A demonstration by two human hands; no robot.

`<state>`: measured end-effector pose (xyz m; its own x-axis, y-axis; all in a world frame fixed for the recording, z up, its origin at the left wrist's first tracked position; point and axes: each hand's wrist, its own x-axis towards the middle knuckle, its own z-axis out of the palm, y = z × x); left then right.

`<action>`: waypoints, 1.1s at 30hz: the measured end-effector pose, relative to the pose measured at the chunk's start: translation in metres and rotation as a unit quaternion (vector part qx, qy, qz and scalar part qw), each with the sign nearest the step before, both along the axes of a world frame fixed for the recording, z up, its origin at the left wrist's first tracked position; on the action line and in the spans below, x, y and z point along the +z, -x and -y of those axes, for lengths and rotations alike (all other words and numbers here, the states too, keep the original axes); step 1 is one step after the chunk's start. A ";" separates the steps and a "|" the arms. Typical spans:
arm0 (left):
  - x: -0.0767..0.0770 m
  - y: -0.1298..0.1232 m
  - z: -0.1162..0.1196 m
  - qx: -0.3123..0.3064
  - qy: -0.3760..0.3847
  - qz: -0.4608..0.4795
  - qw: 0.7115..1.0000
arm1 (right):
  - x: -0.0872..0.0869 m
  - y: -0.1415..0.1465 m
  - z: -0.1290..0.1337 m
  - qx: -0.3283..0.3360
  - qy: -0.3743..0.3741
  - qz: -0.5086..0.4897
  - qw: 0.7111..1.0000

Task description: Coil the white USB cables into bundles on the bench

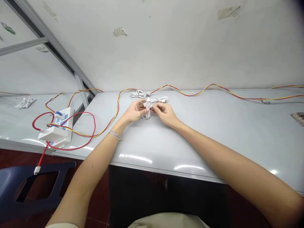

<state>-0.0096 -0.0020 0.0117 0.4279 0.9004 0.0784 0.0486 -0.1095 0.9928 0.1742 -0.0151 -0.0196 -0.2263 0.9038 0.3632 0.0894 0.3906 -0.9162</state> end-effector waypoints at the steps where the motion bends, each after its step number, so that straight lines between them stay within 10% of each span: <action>1: 0.000 0.000 0.000 0.001 -0.006 -0.004 1.000 | 0.000 0.000 0.000 0.005 0.005 -0.006 1.000; 33: -0.007 -0.014 0.002 0.109 -0.076 -0.010 0.991 | -0.002 0.000 0.004 -0.112 -0.121 0.059 0.985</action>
<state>0.0039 -0.0043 0.0043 0.2273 0.9502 0.2133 0.1070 -0.2421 0.9643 0.1739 -0.0192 -0.0216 -0.0853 0.8256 0.5578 0.2982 0.5553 -0.7763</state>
